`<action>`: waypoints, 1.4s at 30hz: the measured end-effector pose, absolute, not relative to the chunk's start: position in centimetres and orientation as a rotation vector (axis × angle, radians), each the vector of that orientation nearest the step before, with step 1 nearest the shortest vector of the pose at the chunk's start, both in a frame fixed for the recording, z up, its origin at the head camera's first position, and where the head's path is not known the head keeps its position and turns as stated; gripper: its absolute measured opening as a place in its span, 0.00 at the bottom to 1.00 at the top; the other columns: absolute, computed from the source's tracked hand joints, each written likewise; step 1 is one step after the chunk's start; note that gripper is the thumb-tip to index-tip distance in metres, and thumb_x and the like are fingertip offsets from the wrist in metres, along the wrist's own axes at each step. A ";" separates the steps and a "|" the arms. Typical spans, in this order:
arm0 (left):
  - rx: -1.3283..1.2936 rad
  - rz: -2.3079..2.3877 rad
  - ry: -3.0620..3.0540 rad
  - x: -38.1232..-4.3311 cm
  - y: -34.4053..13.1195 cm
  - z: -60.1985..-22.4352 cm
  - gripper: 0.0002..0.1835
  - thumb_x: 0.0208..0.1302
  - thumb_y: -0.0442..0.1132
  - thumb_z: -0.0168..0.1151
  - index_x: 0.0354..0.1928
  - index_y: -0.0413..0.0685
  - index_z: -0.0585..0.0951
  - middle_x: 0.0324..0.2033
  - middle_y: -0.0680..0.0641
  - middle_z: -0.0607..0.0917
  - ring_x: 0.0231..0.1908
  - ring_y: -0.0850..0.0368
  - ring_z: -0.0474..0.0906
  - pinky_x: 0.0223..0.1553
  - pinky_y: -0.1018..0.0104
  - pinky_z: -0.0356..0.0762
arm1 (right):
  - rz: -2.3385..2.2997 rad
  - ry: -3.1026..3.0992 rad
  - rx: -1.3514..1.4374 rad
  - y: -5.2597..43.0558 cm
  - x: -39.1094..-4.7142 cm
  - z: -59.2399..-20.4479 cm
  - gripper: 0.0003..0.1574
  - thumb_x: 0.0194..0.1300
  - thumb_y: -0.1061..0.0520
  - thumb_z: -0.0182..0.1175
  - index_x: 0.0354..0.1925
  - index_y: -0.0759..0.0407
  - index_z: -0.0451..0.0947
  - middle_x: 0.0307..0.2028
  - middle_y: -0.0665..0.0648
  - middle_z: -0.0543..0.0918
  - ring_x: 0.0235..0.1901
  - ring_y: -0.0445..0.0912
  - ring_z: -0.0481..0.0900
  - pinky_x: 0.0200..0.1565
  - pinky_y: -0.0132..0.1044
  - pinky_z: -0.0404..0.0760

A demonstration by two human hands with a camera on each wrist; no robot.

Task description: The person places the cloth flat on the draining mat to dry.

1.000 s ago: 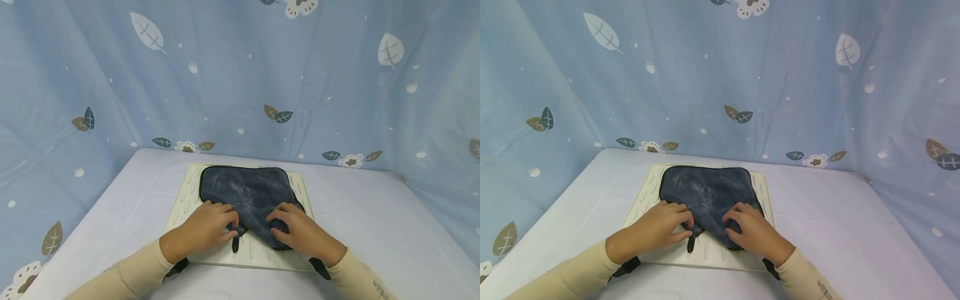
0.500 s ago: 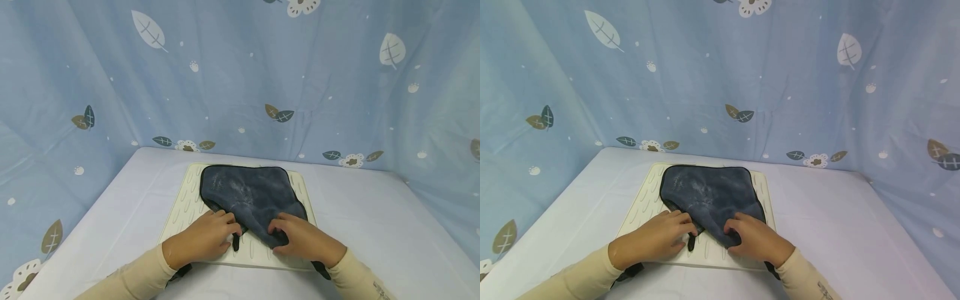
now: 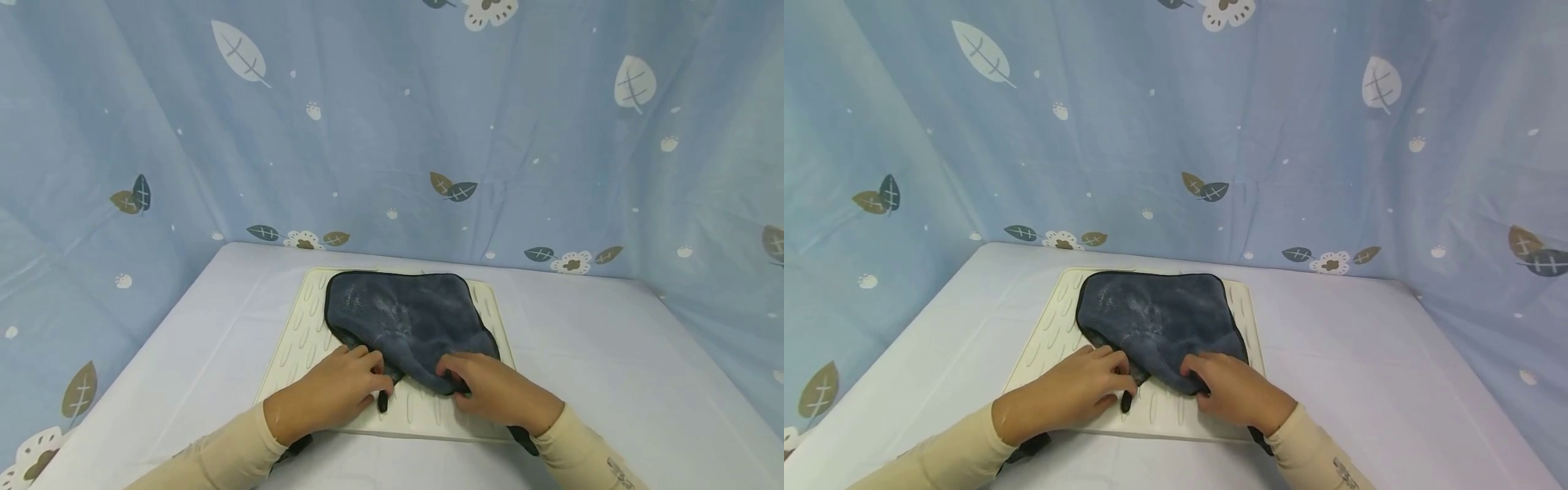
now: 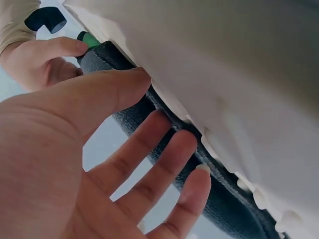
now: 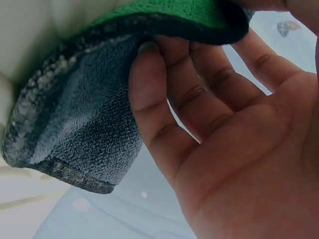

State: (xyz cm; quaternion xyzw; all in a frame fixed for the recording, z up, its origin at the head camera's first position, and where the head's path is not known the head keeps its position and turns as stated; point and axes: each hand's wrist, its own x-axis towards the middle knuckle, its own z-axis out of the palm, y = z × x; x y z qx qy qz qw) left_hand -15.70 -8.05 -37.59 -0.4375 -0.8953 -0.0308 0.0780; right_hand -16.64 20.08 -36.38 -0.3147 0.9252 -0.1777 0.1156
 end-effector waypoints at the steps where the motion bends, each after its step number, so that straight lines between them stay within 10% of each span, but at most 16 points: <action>1: -1.312 -0.097 -2.671 -15.7 -8.0 -37.6 0.14 0.58 0.41 0.74 0.43 0.70 0.85 0.44 0.57 0.82 0.43 0.59 0.77 0.40 0.62 0.74 | -0.519 2.708 -0.911 20.1 -16.6 -36.4 0.21 0.61 0.63 0.65 0.52 0.49 0.78 0.42 0.44 0.80 0.37 0.36 0.74 0.38 0.36 0.76; 16: -1.283 -0.095 -2.598 -15.3 -7.6 -38.1 0.03 0.64 0.46 0.68 0.33 0.68 0.83 0.37 0.59 0.80 0.34 0.63 0.73 0.32 0.69 0.66 | -0.499 2.715 -0.914 20.2 -16.6 -36.7 0.27 0.62 0.66 0.60 0.58 0.49 0.75 0.56 0.50 0.82 0.56 0.45 0.81 0.50 0.43 0.80; 32: -1.318 -0.209 -2.770 -15.7 -9.4 -36.2 0.13 0.58 0.37 0.67 0.24 0.62 0.74 0.23 0.63 0.68 0.23 0.70 0.62 0.27 0.70 0.59 | -0.520 2.727 -0.914 20.3 -16.7 -36.5 0.28 0.64 0.66 0.59 0.62 0.54 0.73 0.61 0.55 0.80 0.61 0.50 0.79 0.55 0.47 0.79; 42: -1.251 -0.301 -2.888 -14.7 -13.1 -35.4 0.17 0.54 0.33 0.66 0.20 0.63 0.70 0.19 0.66 0.68 0.20 0.71 0.59 0.28 0.68 0.59 | -0.592 2.669 -0.926 20.2 -16.2 -35.8 0.28 0.67 0.66 0.56 0.62 0.48 0.67 0.40 0.47 0.83 0.31 0.35 0.74 0.33 0.33 0.71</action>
